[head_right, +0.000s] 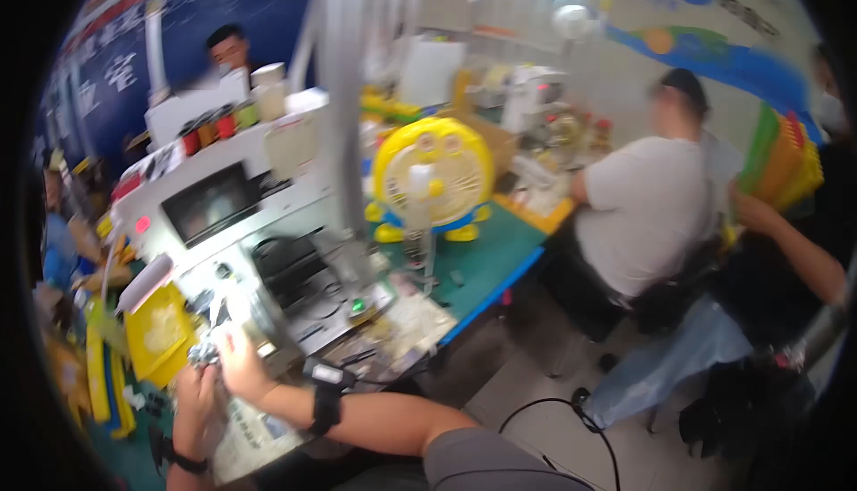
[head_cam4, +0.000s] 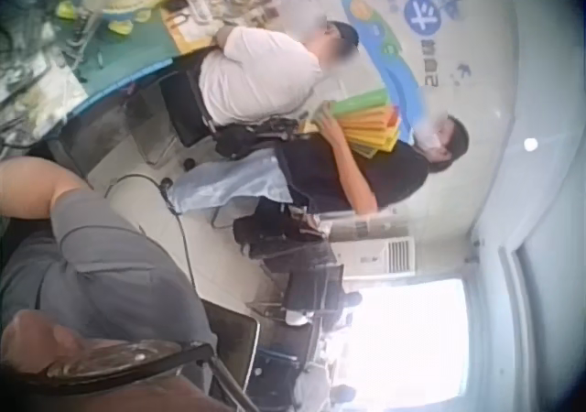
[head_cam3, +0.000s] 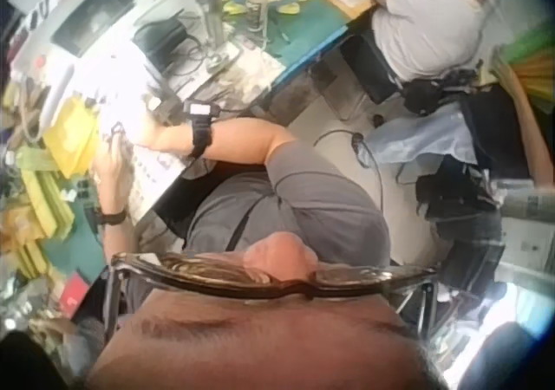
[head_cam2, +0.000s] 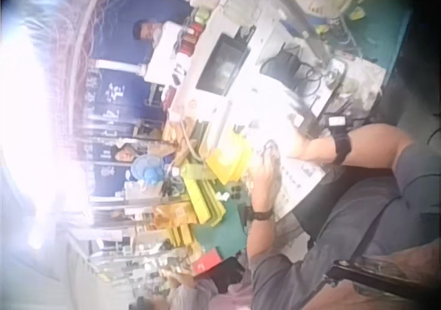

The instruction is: The recorder is assembling small metal components using specialized machinery, tweezers, and adhesive.

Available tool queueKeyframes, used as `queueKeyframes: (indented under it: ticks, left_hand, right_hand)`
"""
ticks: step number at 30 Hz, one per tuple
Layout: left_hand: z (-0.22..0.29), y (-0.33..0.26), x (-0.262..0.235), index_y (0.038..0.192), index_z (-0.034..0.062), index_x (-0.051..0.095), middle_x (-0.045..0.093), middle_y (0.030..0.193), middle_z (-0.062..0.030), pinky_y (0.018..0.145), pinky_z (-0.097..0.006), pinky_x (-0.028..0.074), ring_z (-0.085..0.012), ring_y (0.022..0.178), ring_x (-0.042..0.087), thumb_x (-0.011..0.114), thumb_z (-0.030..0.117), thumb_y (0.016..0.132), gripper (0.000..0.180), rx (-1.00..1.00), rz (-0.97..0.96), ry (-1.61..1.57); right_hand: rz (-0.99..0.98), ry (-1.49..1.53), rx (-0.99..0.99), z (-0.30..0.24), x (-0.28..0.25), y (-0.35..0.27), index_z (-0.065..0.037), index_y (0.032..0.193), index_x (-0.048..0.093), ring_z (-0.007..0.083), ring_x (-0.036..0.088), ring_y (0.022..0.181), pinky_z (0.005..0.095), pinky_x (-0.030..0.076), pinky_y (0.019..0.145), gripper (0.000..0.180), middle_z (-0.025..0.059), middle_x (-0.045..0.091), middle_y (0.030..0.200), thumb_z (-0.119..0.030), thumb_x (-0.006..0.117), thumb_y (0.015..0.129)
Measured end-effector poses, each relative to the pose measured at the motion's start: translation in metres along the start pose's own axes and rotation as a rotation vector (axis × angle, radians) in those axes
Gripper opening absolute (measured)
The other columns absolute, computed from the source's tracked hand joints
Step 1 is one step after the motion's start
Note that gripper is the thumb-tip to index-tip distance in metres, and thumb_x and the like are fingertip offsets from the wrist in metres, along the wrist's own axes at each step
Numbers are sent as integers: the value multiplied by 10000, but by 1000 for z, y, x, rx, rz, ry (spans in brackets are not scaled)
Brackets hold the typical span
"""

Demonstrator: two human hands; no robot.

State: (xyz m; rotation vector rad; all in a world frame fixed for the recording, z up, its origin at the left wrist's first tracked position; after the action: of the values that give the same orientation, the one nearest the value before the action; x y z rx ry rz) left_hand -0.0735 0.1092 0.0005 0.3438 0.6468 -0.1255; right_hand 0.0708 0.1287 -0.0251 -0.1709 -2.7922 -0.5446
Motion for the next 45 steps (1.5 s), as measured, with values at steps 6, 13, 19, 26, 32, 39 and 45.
queueKeyframes:
  ticks: [6, 13, 19, 26, 32, 39, 45]
  left_hand:
    - [15, 0, -33, 976, 2, 672, 673, 880, -159, 720, -378, 516, -324, 790, 653, 668, 99, 870, 143, 234, 79, 250]
    - [62, -18, -17, 987, 14, 689, 703, 923, -113, 696, -324, 535, -232, 827, 677, 726, 73, 845, 158, 270, -25, -6]
    - [58, -6, 7, 923, 16, 675, 687, 867, -116, 673, -322, 525, -244, 750, 662, 745, 35, 819, 126, 356, -16, -116]
    - [65, -6, 13, 901, 37, 661, 666, 849, -119, 678, -381, 512, -311, 745, 640, 744, 20, 784, 144, 539, 110, -82]
    - [67, -8, 14, 905, 29, 655, 659, 850, -120, 685, -383, 509, -308, 748, 638, 742, -9, 763, 172, 593, 120, -27]
    - [68, -5, 21, 901, 29, 655, 650, 836, -126, 672, -400, 488, -318, 727, 617, 731, -35, 747, 184, 603, 111, -1]
    - [68, -10, 17, 874, 31, 607, 624, 814, -118, 692, -374, 471, -292, 734, 593, 665, -62, 776, 147, 521, 119, 16]
  right_hand:
    - [-297, -395, 12, -38, -38, -37, -20, 1021, 612, 168, 533, 729, 295, 442, 651, 124, 67, 575, 834, -139, 597, 993]
    - [-242, 273, 457, -51, -44, -61, -45, 1005, 516, 45, 428, 690, 217, 369, 611, 113, -22, 505, 793, -147, 553, 1040]
    - [-163, 285, 335, -51, -42, -48, -38, 1006, 504, 45, 437, 680, 214, 373, 605, 132, -10, 528, 793, -157, 533, 1051]
    - [-389, -128, 342, -82, -86, -38, -20, 912, 629, 74, 529, 619, 250, 440, 579, 122, 14, 578, 701, -107, 598, 993]
    - [-476, -727, -537, -102, -68, -18, -12, 1000, 663, 278, 655, 631, 344, 518, 562, 236, 119, 672, 791, 29, 730, 777]
    - [-519, -803, -612, -100, -72, -15, -29, 918, 647, 274, 656, 670, 367, 525, 594, 126, 105, 653, 801, -38, 707, 807]
    - [-548, -793, -575, -96, -67, -19, -13, 955, 643, 244, 658, 731, 349, 526, 631, 169, 96, 652, 884, -74, 706, 811]
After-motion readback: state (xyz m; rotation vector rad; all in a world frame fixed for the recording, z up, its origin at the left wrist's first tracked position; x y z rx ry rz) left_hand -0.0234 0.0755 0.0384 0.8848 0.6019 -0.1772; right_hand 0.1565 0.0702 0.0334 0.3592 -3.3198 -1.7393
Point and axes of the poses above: each hand's wrist, its own y-axis towards the middle knuckle, its own x-axis out of the palm, z = x × y, the point moved 3 cm from there along y, towards the middle knuckle
